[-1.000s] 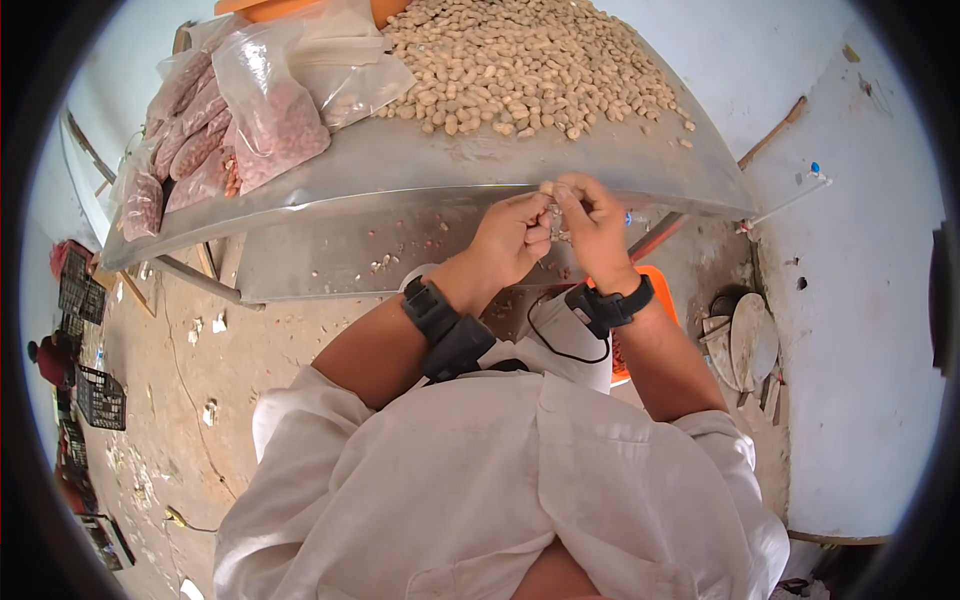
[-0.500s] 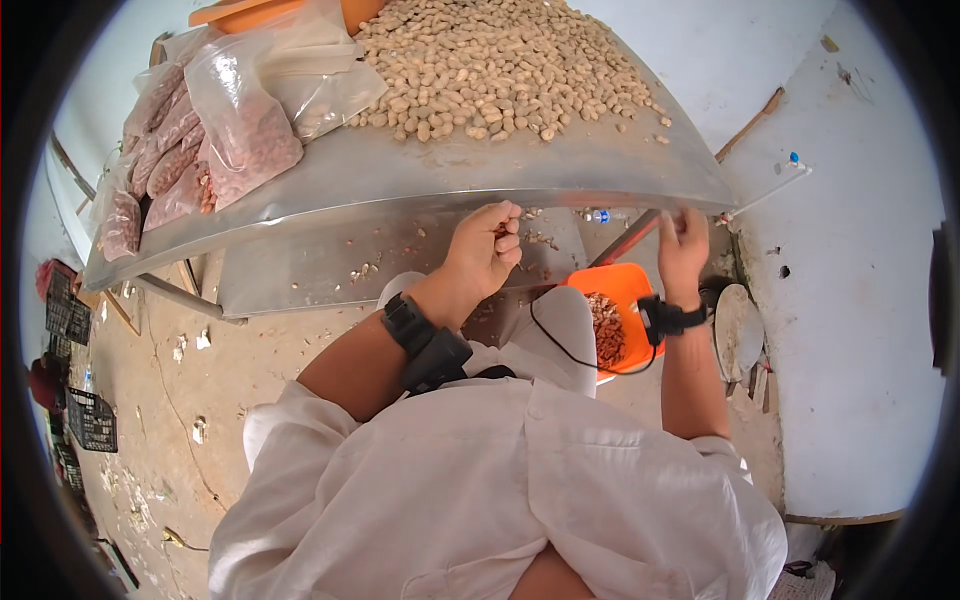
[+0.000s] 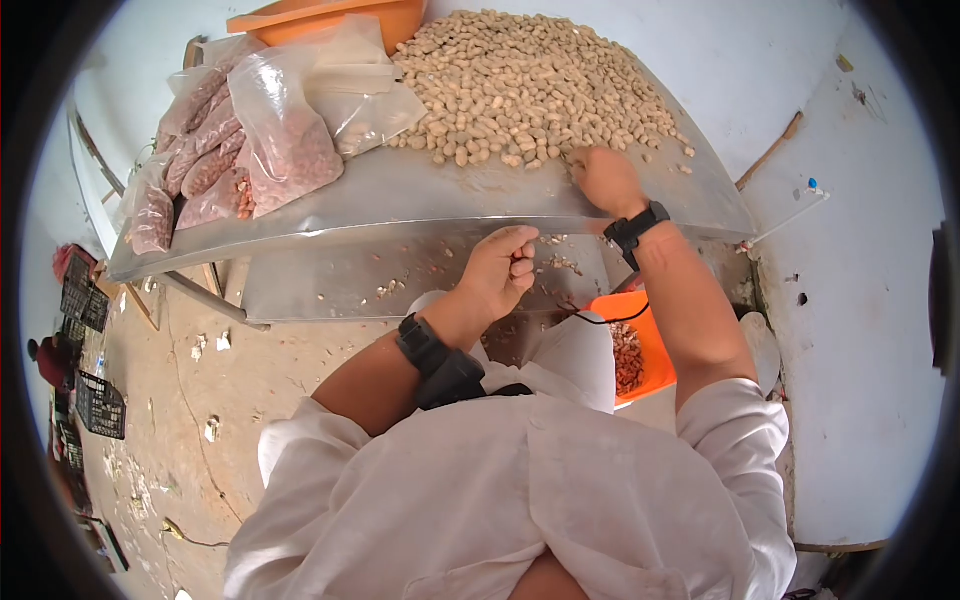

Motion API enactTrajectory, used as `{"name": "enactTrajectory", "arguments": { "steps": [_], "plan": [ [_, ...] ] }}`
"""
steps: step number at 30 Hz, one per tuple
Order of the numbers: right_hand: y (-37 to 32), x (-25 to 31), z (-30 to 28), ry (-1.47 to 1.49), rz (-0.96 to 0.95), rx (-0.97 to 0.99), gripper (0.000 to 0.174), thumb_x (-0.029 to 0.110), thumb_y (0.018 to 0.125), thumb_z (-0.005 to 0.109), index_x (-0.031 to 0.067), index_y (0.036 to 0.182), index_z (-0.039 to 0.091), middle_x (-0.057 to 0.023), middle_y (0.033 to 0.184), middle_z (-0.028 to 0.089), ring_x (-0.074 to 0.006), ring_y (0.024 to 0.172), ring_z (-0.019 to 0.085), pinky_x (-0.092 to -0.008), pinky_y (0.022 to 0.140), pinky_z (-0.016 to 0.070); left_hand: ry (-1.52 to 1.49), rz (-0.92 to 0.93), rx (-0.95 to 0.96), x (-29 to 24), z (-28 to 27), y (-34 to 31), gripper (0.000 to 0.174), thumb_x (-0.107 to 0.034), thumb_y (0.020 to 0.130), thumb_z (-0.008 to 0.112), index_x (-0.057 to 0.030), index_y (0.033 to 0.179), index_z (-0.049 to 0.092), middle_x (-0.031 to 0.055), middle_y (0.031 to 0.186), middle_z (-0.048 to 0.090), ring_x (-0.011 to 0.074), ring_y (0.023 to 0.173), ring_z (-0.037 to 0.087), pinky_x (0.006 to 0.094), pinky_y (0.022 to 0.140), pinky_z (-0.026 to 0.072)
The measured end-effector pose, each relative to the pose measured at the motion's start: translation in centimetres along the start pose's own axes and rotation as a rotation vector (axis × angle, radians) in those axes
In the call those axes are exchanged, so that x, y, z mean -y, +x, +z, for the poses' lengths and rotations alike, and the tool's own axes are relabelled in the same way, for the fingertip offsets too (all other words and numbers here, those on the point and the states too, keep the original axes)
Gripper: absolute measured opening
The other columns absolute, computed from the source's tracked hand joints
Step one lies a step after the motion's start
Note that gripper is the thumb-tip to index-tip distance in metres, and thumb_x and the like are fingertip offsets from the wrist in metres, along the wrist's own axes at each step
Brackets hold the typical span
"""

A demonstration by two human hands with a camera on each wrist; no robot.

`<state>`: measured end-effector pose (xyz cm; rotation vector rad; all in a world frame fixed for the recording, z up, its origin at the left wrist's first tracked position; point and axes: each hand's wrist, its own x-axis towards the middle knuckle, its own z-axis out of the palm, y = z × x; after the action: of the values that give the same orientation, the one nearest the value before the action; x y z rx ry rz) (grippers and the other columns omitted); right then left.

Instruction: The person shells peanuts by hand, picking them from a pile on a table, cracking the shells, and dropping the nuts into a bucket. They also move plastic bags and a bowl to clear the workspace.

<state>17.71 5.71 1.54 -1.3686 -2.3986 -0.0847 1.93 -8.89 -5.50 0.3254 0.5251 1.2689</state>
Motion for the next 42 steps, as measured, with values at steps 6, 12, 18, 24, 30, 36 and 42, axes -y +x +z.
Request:
{"name": "enactTrajectory", "arguments": {
  "steps": [6, 12, 18, 24, 30, 36, 42],
  "plan": [
    [-1.0, -0.3, -0.2, 0.081, -0.011, -0.153, 0.011, 0.011, 0.074, 0.056, 0.0063, 0.083, 0.060, -0.0160, 0.079, 0.061, -0.0338, 0.072, 0.057, -0.0410, 0.067, 0.0458, 0.026, 0.011, 0.022, 0.1, 0.6, 0.0, 0.006, -0.012, 0.085, 0.059, -0.0067, 0.084, 0.056, -0.0019, 0.067, 0.048, 0.0057, 0.048, 0.036, 0.0194, 0.042, 0.0283],
    [-4.1, 0.4, -0.6, 1.038, 0.054, -0.273, 0.005, 0.007, 0.081, 0.059, 0.0021, 0.081, 0.056, -0.0041, 0.073, 0.061, -0.0115, 0.066, 0.055, -0.0248, 0.061, 0.0440, 0.059, 0.111, 0.040, -0.7, 1.8, 0.4, 0.010, -0.011, 0.087, 0.057, -0.0045, 0.094, 0.057, -0.0030, 0.068, 0.047, 0.0040, 0.051, 0.035, 0.0184, 0.043, 0.0282],
    [-9.2, 5.2, -0.3, 1.612, 0.137, -0.269, 0.009, 0.006, 0.085, 0.058, 0.0010, 0.092, 0.058, -0.0012, 0.079, 0.060, -0.0069, 0.067, 0.052, -0.0214, 0.062, 0.0424, 0.173, 0.222, 0.107, -0.4, 4.4, 0.4, 0.022, -0.013, 0.088, 0.058, -0.0026, 0.108, 0.056, -0.0055, 0.070, 0.046, 0.0026, 0.053, 0.035, 0.0184, 0.045, 0.0277],
    [-11.0, 5.2, 0.8, 1.441, 0.025, -0.280, 0.013, 0.007, 0.085, 0.059, 0.0019, 0.097, 0.059, 0.0009, 0.076, 0.057, -0.0047, 0.065, 0.049, -0.0202, 0.061, 0.0409, 0.418, 0.310, 0.065, 0.6, 5.7, -0.3, 0.021, -0.015, 0.087, 0.058, -0.0012, 0.103, 0.060, -0.0051, 0.074, 0.051, 0.0011, 0.054, 0.035, 0.0181, 0.046, 0.0270],
    [-12.1, 5.0, -0.4, 1.705, 0.046, -0.058, 0.020, 0.008, 0.084, 0.060, -0.0001, 0.103, 0.059, -0.0002, 0.077, 0.057, -0.0044, 0.063, 0.048, -0.0183, 0.056, 0.0391, 0.886, 0.431, 0.105, 0.2, 4.7, -0.6, 0.014, -0.013, 0.089, 0.053, -0.0013, 0.093, 0.060, -0.0036, 0.072, 0.052, 0.0011, 0.057, 0.037, 0.0178, 0.048, 0.0295],
    [-12.7, 4.6, 0.4, 1.749, 0.170, 0.122, 0.028, 0.008, 0.085, 0.059, -0.0037, 0.111, 0.057, -0.0030, 0.082, 0.060, -0.0053, 0.061, 0.048, -0.0185, 0.052, 0.0382, 1.160, 0.675, 0.099, 1.9, 2.6, 0.2, 0.015, -0.013, 0.088, 0.053, 0.0008, 0.091, 0.059, -0.0028, 0.071, 0.054, 0.0031, 0.061, 0.043, 0.0187, 0.053, 0.0355],
    [-12.4, 5.6, 0.8, 1.754, 0.200, 0.102, 0.026, 0.007, 0.086, 0.058, -0.0035, 0.110, 0.057, -0.0050, 0.084, 0.061, -0.0055, 0.060, 0.048, -0.0184, 0.050, 0.0382, 1.108, 0.680, 0.054, 2.0, 1.7, 0.7, 0.013, -0.011, 0.088, 0.053, 0.0017, 0.090, 0.058, -0.0007, 0.072, 0.056, 0.0042, 0.063, 0.047, 0.0189, 0.054, 0.0372]
  ]
}}
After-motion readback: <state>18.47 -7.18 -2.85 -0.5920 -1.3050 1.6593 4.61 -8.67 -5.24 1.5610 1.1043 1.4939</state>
